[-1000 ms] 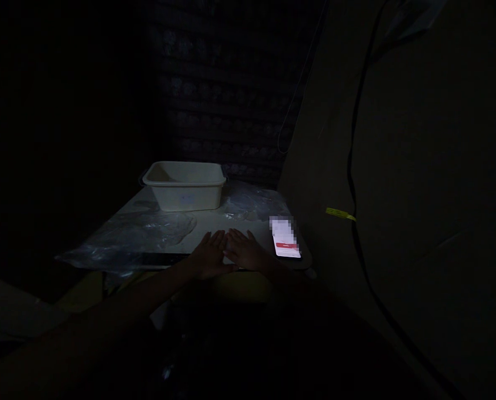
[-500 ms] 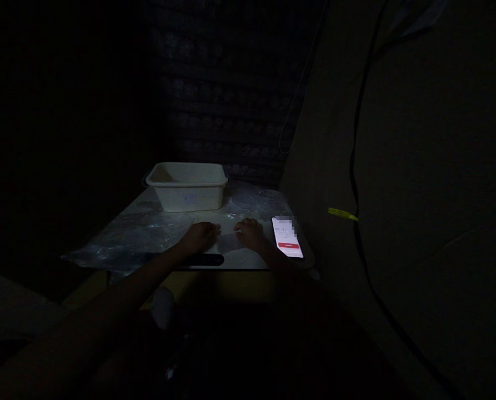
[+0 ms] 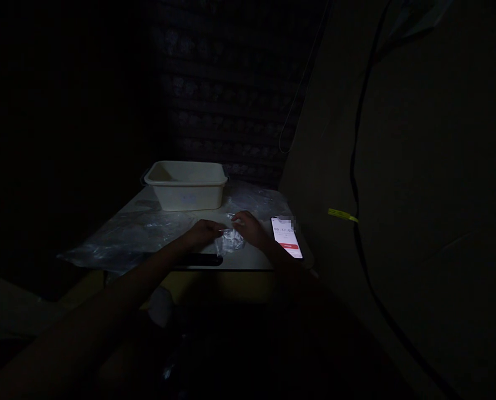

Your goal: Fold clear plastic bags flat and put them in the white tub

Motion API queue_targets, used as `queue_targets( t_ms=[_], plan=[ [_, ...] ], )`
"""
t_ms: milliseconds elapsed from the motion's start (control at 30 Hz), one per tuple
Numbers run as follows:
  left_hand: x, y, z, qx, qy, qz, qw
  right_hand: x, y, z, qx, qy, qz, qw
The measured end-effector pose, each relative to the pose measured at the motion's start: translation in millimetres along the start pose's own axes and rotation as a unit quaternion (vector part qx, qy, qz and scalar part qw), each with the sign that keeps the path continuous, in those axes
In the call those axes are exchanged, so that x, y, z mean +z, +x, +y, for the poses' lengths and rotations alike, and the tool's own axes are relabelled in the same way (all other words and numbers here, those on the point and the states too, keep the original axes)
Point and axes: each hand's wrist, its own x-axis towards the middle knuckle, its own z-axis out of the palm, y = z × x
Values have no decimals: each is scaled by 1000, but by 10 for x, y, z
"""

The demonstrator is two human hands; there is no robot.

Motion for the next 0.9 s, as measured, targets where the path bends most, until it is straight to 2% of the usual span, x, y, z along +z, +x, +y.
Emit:
queue_targets(
  t_ms=[33, 100, 133, 200, 267, 300, 367, 467, 533, 700, 800, 833, 900],
  plan=[
    [6, -8, 13, -2, -28, 14, 1000, 5, -1, -13, 57, 81, 7, 995],
    [12, -16, 34, 9, -71, 45, 996, 9, -19, -29, 174, 217, 0, 960],
    [12, -16, 42, 17, -86, 59, 994, 5, -35, -31, 218, 266, -24, 939],
    [9, -14, 56, 30, -107, 85, 990, -12, -70, -24, 261, 331, -88, 903],
    [7, -16, 71, 34, -125, 106, 986, -29, -92, -9, 271, 369, -131, 879],
    [8, -21, 80, 34, -132, 113, 984, -35, -94, 0, 273, 384, -132, 872],
    [17, -39, 100, 25, -134, 111, 984, -38, -79, 14, 272, 413, -97, 864],
    [51, -72, 118, -10, -120, 72, 990, -25, -44, 21, 243, 451, -24, 858],
    [79, -84, 108, -20, -110, 47, 993, -12, -37, 12, 226, 467, 1, 855],
    [94, -65, 25, 14, -53, 70, 996, -4, -95, -44, 243, 444, -20, 862],
    [-10, -47, 57, 72, 68, 89, 991, -29, -105, -79, 209, 368, 4, 906],
    [-73, -39, 100, 105, 134, 105, 980, -44, -97, -89, 184, 326, 20, 927],
    [-231, -9, 229, 188, 284, 151, 928, -85, -69, -113, 133, 236, 49, 961]
  ],
)
